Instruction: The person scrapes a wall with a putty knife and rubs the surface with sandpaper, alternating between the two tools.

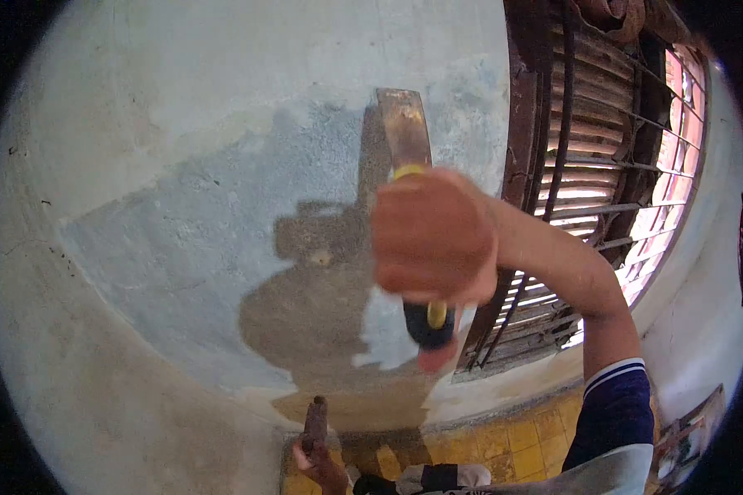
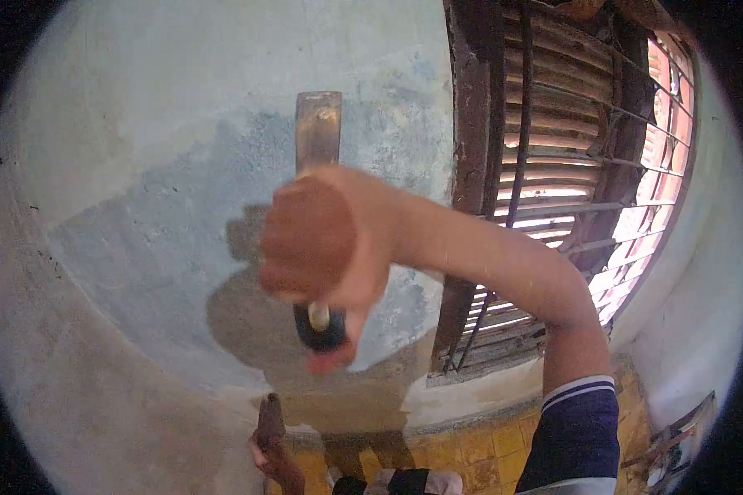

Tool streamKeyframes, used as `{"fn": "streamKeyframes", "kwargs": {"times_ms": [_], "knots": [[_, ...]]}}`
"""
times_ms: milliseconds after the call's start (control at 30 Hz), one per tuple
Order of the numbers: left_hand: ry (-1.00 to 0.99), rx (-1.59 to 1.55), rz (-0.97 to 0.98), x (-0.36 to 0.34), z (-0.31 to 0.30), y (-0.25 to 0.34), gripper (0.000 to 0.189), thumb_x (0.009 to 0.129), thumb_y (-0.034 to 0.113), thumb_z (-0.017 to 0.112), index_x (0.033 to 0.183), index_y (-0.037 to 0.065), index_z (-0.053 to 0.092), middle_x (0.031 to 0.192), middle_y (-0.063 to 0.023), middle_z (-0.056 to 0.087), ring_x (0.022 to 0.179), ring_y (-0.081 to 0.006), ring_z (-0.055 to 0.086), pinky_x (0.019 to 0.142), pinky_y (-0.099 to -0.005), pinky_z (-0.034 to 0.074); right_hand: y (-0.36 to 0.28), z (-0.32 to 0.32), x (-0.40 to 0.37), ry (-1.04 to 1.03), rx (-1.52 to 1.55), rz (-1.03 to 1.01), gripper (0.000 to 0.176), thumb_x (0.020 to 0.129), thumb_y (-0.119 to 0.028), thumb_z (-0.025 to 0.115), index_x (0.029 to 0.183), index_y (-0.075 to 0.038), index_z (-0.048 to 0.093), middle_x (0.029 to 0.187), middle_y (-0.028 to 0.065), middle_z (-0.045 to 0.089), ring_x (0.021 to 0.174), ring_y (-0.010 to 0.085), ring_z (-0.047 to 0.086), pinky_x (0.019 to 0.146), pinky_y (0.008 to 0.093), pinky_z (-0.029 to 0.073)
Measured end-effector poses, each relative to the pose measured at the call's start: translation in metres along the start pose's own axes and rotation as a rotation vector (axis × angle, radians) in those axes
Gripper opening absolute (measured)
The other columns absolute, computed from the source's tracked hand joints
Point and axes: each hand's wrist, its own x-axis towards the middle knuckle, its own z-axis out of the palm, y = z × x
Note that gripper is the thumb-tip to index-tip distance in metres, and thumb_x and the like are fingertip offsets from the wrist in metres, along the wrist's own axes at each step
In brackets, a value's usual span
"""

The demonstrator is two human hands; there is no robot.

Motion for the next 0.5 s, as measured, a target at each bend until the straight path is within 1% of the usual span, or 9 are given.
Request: {"fn": "streamKeyframes", "kwargs": {"times_ms": [67,133,167,200,300,333,400,433,500], "knots": [[0.05,-0.085,-0.021,0.004,0.004,-0.012,0.057,0.096,0.045,0.069,0.12,-0.006,0.057,0.107,-0.0106,0.059,0.099,-0.0213,0.054,0.088,-0.0387,0.046,0.002,-0.015,-0.003,-0.128,-0.046,-0.06,0.029,0.06,-0.036,0.056,0.072,-0.01,0.053,0.068,0.003,0.046,0.06,0.0254,0.053,0.054,0.0379,0.045],[0.02,-0.137,-0.011,0.005,0.001,-0.019,0.054,0.097,0.04,0.069,0.119,-0.007,0.056,0.107,-0.0099,0.058,0.098,-0.0193,0.053,0.086,-0.0375,0.046,0.033,-0.028,-0.013,-0.044,-0.141,-0.027,0.058,0.07,-0.063,0.073,0.068,-0.01,0.051,0.064,0.0021,0.045,0.054,0.0241,0.052,0.049,0.0355,0.042],[-0.028,-0.146,0.011,0.005,-0.003,-0.02,0.051,0.097,0.037,0.069,0.12,-0.007,0.056,0.106,-0.0095,0.058,0.098,-0.0191,0.053,0.087,-0.0373,0.046,0.033,-0.042,-0.013,-0.073,-0.217,-0.043,0.058,0.07,-0.062,0.074,0.067,-0.01,0.05,0.065,0.0017,0.046,0.055,0.0246,0.052,0.049,0.0365,0.042],[-0.072,-0.159,0.036,0.005,-0.006,-0.022,0.049,0.097,0.034,0.07,0.12,-0.007,0.055,0.106,-0.009,0.057,0.098,-0.019,0.052,0.088,-0.0371,0.046,0.026,-0.04,-0.011,-0.1,-0.158,-0.03,0.058,0.071,-0.061,0.074,0.067,-0.009,0.049,0.064,0.0022,0.045,0.055,0.0249,0.052,0.048,0.0368,0.041],[0.0,-0.058,0.162,0.01,-0.004,-0.054,0.046,0.098,0.031,0.069,0.121,-0.007,0.055,0.104,-0.0076,0.056,0.096,-0.0183,0.052,0.087,-0.0381,0.046,0.004,-0.015,-0.014,-0.068,-0.101,-0.104,0.058,0.075,-0.06,0.074,0.067,-0.009,0.048,0.064,0.0029,0.044,0.054,0.0253,0.052,0.048,0.0374,0.041],[-0.012,-0.074,0.137,0.011,-0.001,-0.046,0.045,0.097,0.031,0.07,0.12,-0.005,0.056,0.105,-0.0073,0.057,0.097,-0.0189,0.053,0.087,-0.0384,0.046,0.001,-0.006,-0.016,-0.039,-0.105,-0.149,0.058,0.076,-0.06,0.073,0.067,-0.009,0.048,0.064,0.003,0.043,0.054,0.0253,0.052,0.047,0.0376,0.04],[-0.046,-0.099,0.077,0.008,0.003,-0.022,0.043,0.096,0.033,0.071,0.119,-0.001,0.059,0.106,-0.0066,0.06,0.098,-0.0199,0.055,0.089,-0.039,0.045,0.03,-0.035,-0.026,-0.065,-0.142,-0.064,0.059,0.077,-0.061,0.073,0.067,-0.009,0.049,0.065,0.0024,0.045,0.054,0.0251,0.052,0.047,0.0377,0.041],[-0.052,-0.08,0.069,0.006,0.0,-0.023,0.044,0.095,0.035,0.072,0.119,0.0,0.059,0.106,-0.0064,0.06,0.097,-0.0199,0.055,0.088,-0.0387,0.045,0.04,-0.049,-0.03,-0.081,-0.255,-0.048,0.059,0.075,-0.064,0.075,0.068,-0.01,0.052,0.067,0.0023,0.048,0.054,0.0249,0.054,0.048,0.0386,0.043],[-0.044,-0.063,0.082,0.005,0.001,-0.026,0.047,0.094,0.038,0.073,0.119,0.001,0.059,0.105,-0.0062,0.06,0.096,-0.02,0.055,0.087,-0.038,0.045,0.027,-0.056,-0.028,-0.117,-0.233,-0.028,0.059,0.074,-0.064,0.075,0.071,-0.009,0.054,0.068,0.0029,0.05,0.056,0.0253,0.055,0.049,0.0384,0.044]]}}
